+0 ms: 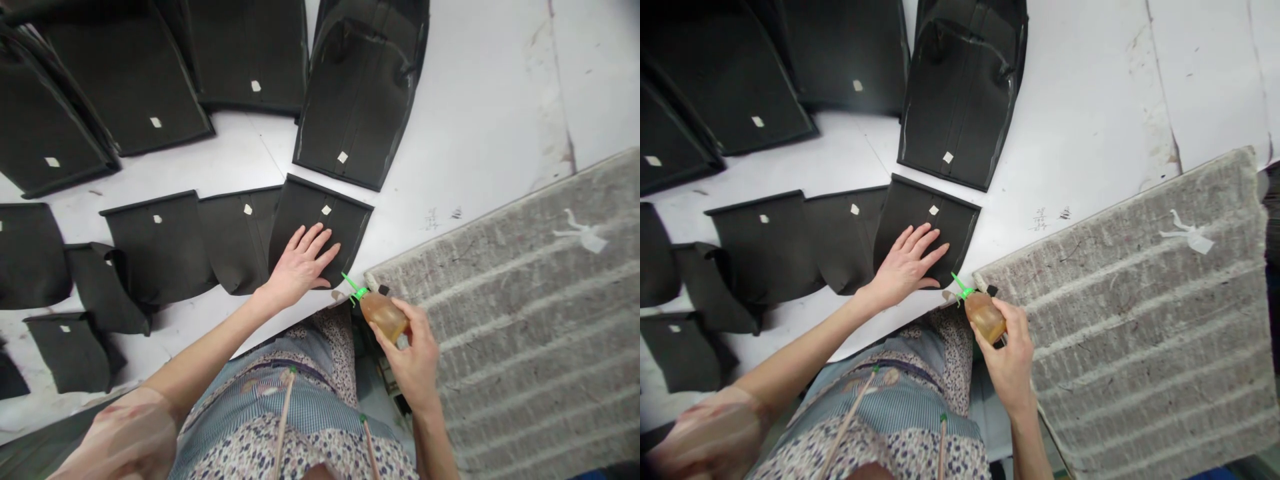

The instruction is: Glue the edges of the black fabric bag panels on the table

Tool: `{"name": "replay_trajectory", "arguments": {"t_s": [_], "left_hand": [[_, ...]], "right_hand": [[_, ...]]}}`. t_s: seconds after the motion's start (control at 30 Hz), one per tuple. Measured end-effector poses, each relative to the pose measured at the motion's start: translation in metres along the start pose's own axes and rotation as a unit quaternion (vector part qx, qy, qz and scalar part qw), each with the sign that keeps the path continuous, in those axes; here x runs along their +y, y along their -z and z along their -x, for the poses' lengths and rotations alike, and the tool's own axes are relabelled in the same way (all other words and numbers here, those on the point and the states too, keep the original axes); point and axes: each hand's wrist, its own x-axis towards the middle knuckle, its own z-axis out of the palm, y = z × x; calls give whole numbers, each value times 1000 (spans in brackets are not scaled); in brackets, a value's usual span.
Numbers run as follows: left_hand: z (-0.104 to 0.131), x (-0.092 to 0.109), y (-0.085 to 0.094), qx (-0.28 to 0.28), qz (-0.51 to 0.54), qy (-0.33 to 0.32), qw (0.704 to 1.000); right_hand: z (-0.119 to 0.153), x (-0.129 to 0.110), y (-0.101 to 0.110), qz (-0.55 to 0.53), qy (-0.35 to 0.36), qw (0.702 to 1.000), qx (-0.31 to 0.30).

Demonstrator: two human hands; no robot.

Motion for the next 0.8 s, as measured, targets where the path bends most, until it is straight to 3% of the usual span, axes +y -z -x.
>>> {"name": "replay_trajectory", "arguments": {"t_s": [0.43,0.8], "left_hand": [[1,0,-2,0,9,-3,1000],[1,-3,-3,9,1,-15,1000]], "right_hand": [[34,13,-22,-50,-6,999,15],[48,31,-60,-133,-33,986,97]]}}
